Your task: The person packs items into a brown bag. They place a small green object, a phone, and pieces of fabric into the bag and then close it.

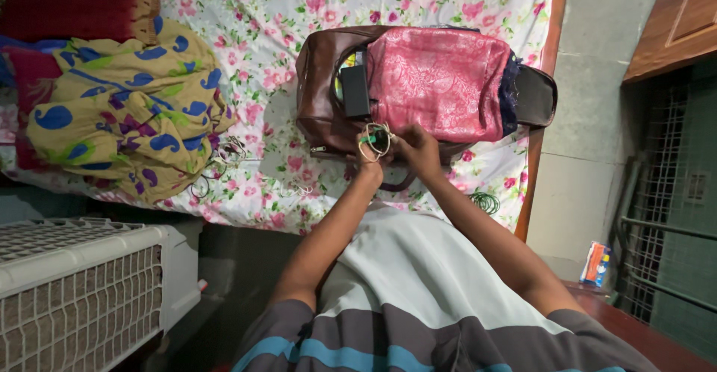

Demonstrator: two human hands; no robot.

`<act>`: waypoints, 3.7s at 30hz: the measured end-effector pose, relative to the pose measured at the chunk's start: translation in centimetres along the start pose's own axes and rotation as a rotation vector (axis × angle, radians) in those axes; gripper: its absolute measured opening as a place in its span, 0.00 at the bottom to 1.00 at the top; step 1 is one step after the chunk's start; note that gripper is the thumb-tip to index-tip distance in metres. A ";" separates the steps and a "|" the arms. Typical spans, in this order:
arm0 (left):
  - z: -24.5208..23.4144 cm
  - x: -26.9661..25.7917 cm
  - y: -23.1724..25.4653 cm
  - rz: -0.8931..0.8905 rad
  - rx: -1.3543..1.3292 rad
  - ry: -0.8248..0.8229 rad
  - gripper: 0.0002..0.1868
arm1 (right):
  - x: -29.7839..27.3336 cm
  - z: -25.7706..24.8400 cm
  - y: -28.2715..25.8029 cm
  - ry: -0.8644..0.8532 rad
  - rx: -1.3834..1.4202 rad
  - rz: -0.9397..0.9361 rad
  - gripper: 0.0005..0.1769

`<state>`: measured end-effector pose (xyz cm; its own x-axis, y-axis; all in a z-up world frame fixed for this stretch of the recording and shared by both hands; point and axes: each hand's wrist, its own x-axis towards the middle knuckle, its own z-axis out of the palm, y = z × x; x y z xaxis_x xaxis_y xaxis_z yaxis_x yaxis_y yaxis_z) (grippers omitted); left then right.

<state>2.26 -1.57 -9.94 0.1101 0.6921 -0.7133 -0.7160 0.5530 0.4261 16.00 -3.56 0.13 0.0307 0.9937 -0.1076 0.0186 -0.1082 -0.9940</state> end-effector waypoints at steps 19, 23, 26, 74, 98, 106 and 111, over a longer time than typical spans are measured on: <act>-0.3 2.3 -1.4 0.610 0.438 0.093 0.22 | -1.8 1.7 -5.5 0.074 0.142 0.047 0.13; -0.8 1.3 -2.5 1.117 1.010 0.241 0.19 | -1.9 2.0 -5.8 0.041 -0.059 -0.082 0.16; -0.2 1.5 -2.7 0.948 0.729 0.140 0.20 | -1.3 1.9 -4.3 0.047 0.035 -0.042 0.12; -3.2 -1.5 2.5 0.308 0.429 -0.097 0.21 | 2.2 0.9 8.1 0.056 0.308 0.412 0.08; -12.7 -5.3 10.7 0.365 0.083 0.262 0.13 | 16.5 10.1 2.3 -0.199 -1.166 -0.025 0.46; -12.2 1.5 10.9 0.598 0.271 0.209 0.11 | 17.9 4.1 3.6 -0.070 -0.144 0.527 0.21; -7.9 5.1 12.1 0.737 0.594 0.260 0.12 | 15.3 -0.7 9.5 0.083 0.012 0.308 0.17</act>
<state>-11.26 4.98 -12.80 -0.4312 0.8734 -0.2265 -0.0735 0.2162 0.9736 17.37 10.62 -10.99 0.1142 0.9086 -0.4017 -0.0161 -0.4026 -0.9153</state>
